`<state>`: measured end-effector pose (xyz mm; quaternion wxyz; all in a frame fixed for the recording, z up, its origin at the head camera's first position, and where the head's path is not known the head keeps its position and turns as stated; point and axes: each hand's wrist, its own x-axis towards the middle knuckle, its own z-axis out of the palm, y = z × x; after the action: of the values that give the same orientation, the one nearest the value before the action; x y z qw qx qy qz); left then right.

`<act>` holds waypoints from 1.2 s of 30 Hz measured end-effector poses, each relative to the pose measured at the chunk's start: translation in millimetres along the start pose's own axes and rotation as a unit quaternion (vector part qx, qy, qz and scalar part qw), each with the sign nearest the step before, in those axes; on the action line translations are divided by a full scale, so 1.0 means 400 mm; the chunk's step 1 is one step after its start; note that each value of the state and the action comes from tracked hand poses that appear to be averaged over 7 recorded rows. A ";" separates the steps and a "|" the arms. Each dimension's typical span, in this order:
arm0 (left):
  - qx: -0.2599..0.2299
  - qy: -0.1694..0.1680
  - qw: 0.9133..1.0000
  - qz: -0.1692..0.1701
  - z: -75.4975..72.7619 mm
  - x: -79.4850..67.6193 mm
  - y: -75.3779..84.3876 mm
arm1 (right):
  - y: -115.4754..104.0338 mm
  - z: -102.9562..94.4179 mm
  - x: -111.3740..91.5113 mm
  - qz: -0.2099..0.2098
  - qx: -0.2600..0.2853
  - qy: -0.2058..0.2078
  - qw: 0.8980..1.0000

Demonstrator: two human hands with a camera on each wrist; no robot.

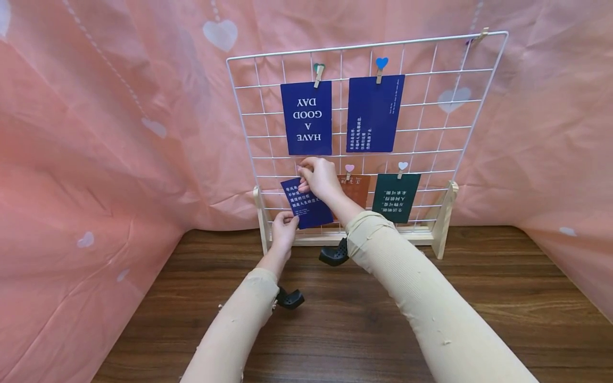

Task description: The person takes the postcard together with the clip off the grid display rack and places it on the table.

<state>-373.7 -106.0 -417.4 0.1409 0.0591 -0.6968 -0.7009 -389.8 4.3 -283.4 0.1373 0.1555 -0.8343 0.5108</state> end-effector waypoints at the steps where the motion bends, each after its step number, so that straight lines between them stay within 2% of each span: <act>1: -0.005 -0.001 1.000 0.001 -0.003 0.000 0.000 | 0.000 0.001 0.000 0.003 0.009 0.001 1.000; 10: -0.002 0.001 1.000 0.007 -0.037 0.001 0.002 | 0.009 0.011 -0.008 0.011 0.072 0.029 0.997; 23: -0.024 -0.036 0.999 0.010 -0.076 -0.003 0.011 | 0.016 0.027 -0.014 0.025 0.159 0.075 0.984; 32: -0.011 -0.046 0.999 0.006 -0.091 -0.004 0.009 | 0.014 0.025 -0.009 0.036 0.199 0.086 0.975; 35: -0.008 -0.046 0.999 0.013 -0.095 0.003 -0.003 | 0.010 0.019 -0.012 0.037 0.220 0.080 0.972; 36: -0.020 -0.054 0.998 0.032 -0.098 0.009 -0.014 | 0.009 0.016 -0.014 0.037 0.226 0.076 0.970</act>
<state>-367.0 -144.6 -423.6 0.1265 -0.0035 -0.6906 -0.7121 -386.5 0.7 -291.6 0.1426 0.1120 -0.6895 0.7013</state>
